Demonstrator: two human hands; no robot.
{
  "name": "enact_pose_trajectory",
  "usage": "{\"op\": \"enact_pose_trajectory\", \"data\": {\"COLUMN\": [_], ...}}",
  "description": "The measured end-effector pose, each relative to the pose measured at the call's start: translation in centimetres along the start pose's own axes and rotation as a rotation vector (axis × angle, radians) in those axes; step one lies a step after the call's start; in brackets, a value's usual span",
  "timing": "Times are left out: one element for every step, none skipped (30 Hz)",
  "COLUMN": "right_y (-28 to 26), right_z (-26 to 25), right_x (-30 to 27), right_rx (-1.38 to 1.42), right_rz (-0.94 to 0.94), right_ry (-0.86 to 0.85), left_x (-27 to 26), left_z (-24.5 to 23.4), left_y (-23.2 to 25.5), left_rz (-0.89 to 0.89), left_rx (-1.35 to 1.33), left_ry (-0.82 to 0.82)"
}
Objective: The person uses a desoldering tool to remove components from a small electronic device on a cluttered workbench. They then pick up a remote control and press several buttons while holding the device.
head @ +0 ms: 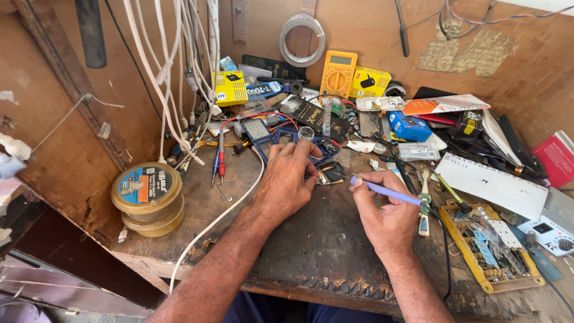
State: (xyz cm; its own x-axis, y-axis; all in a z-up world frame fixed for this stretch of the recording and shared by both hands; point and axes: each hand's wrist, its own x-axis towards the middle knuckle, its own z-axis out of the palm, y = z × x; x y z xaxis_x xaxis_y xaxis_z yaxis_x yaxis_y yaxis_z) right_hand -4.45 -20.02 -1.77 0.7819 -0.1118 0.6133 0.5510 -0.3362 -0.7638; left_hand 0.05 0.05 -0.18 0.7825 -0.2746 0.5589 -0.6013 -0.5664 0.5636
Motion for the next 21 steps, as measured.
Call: {"op": "enact_pose_trajectory", "data": {"right_y": [-0.02,-0.05,-0.08,-0.10,-0.12,-0.16,-0.20,-0.27,-0.33,-0.41,-0.48,-0.54,-0.61,-0.68,-0.73,-0.76,-0.78,-0.78,-0.76,-0.73,-0.69], "right_z": [0.05,0.07,0.02,0.02,0.06,0.06,0.10,0.11,0.09,0.09,0.08,0.07,0.07,0.06,0.09,0.13,0.11,0.09,0.10,0.11,0.11], "right_x": [0.03,0.08,0.10,0.08,0.04,0.00,0.04,0.09,0.11,0.10,0.10,0.12,0.10,0.06,0.06,0.06,0.08,0.10,0.09,0.07,0.05], "right_rx": [-0.018,-0.036,-0.056,-0.057,-0.057,-0.057,-0.074,-0.091,-0.109,-0.111,-0.113,-0.116,-0.122,-0.128,-0.132,-0.132,-0.133,-0.135,-0.151,-0.167,-0.182], "right_rz": [-0.009,-0.019,-0.027,-0.021,-0.013,-0.006,-0.022,-0.038,-0.053,-0.049,-0.047,-0.045,-0.050,-0.055,-0.061,-0.054,-0.047,-0.041,-0.039,-0.038,-0.036], "right_ry": [0.002,0.005,0.008,0.008,0.008,0.008,0.008,0.008,0.008,0.008,0.010,0.011,0.014,0.017,0.020,0.022,0.025,0.027,0.034,0.042,0.048], "left_x": [-0.06,-0.09,-0.09,-0.07,-0.06,-0.06,-0.08,-0.09,-0.11,-0.13,-0.09,-0.06,-0.07,-0.09,-0.08,-0.08,-0.04,-0.02,-0.03,-0.03,-0.02], "left_z": [-0.04,-0.10,-0.10,-0.11,-0.09,-0.02,-0.03,-0.07,-0.11,-0.15,-0.17,-0.17,-0.17,-0.17,-0.20,-0.23,-0.21,-0.22,-0.26,-0.30,-0.34], "left_y": [0.04,0.05,0.05,0.03,0.03,0.06,0.08,0.09,0.11,0.12,0.14,0.16,0.17,0.17,0.16,0.16,0.17,0.18,0.17,0.18,0.20], "left_rz": [-0.001,-0.003,0.008,0.018,0.029,0.033,0.036,0.039,0.042,0.045,0.050,0.065,0.080,0.095,0.089,0.082,0.076,0.079,0.081,0.083,0.088], "left_rx": [-0.001,-0.001,0.001,0.004,0.007,0.007,0.010,0.013,0.014,0.015,0.017,0.015,0.014,0.013,0.009,0.006,0.001,0.001,0.001,0.001,0.007], "left_ry": [-0.008,-0.015,-0.009,-0.002,0.004,0.005,0.007,0.009,0.007,0.006,0.005,0.018,0.030,0.042,0.047,0.051,0.056,0.075,0.093,0.112,0.132]}}
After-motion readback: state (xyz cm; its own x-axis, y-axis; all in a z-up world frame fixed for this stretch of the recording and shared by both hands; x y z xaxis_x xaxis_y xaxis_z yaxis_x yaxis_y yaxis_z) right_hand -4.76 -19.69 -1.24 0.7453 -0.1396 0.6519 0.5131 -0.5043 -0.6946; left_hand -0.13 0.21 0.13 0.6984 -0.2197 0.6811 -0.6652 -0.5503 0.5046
